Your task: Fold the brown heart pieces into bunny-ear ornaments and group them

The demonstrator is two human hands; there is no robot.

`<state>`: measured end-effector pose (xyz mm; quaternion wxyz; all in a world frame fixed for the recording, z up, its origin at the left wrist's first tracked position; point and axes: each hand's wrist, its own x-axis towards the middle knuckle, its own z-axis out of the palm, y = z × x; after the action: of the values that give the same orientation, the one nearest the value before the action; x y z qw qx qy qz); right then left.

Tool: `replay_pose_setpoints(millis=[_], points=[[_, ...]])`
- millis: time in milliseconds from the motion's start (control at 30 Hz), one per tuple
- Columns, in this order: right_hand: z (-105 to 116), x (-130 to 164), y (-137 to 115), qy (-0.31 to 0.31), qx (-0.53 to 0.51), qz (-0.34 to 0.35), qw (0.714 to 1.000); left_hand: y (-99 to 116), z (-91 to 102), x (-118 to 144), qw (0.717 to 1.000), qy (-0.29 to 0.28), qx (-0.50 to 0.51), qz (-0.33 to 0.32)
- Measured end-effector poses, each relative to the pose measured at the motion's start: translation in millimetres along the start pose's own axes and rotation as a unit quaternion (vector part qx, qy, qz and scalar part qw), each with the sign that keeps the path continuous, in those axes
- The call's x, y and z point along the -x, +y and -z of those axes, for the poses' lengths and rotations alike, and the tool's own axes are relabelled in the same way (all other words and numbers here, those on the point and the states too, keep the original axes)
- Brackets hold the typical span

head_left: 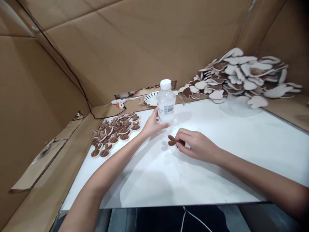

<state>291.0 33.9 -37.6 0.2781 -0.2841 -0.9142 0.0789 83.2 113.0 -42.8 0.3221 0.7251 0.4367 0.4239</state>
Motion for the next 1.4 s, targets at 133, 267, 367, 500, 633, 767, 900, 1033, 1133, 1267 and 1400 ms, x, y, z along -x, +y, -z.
replay_pose_setpoints(millis=[133,267,367,500,633,767,900,1033,1133,1267,1400], points=[[0.9,0.6,0.9,0.003,0.001,0.005,1.000,-0.9,-9.0,5.1,0.999,0.053,-0.009,-0.001],[0.8,0.5,1.9,0.001,0.000,0.004,1.000,0.7,-8.8,14.5,0.997,0.073,-0.022,-0.011],[1.1,0.1,2.2,0.001,-0.006,0.006,1.000,-0.3,-6.0,22.8,0.998,0.060,-0.006,-0.015],[1.8,-0.3,1.6,-0.001,-0.013,0.008,1.000,1.2,-2.6,33.5,0.995,0.093,0.016,0.025],[2.0,0.7,2.0,0.003,-0.016,0.007,1.000,6.4,1.1,39.9,0.994,0.103,0.016,0.028],[2.3,2.1,2.2,-0.001,-0.025,0.012,1.000,4.5,4.1,37.3,0.997,0.077,0.006,0.004],[2.9,2.2,-0.5,0.002,-0.039,0.020,0.999,-3.3,2.0,28.0,0.999,-0.008,0.034,-0.023],[2.7,2.0,-2.5,-0.001,-0.042,0.023,0.999,-8.1,-2.6,18.9,0.991,-0.066,0.114,0.001],[2.3,2.3,-2.0,-0.008,-0.043,0.024,0.999,-8.7,-7.5,17.3,0.998,-0.012,0.066,0.013],[2.2,2.7,-1.3,-0.007,-0.038,0.023,0.999,-7.3,-14.3,22.9,0.998,0.061,-0.024,0.008],[3.1,2.7,-2.7,-0.003,-0.030,0.019,0.999,-8.6,-12.5,26.5,0.998,0.011,0.061,0.021]])
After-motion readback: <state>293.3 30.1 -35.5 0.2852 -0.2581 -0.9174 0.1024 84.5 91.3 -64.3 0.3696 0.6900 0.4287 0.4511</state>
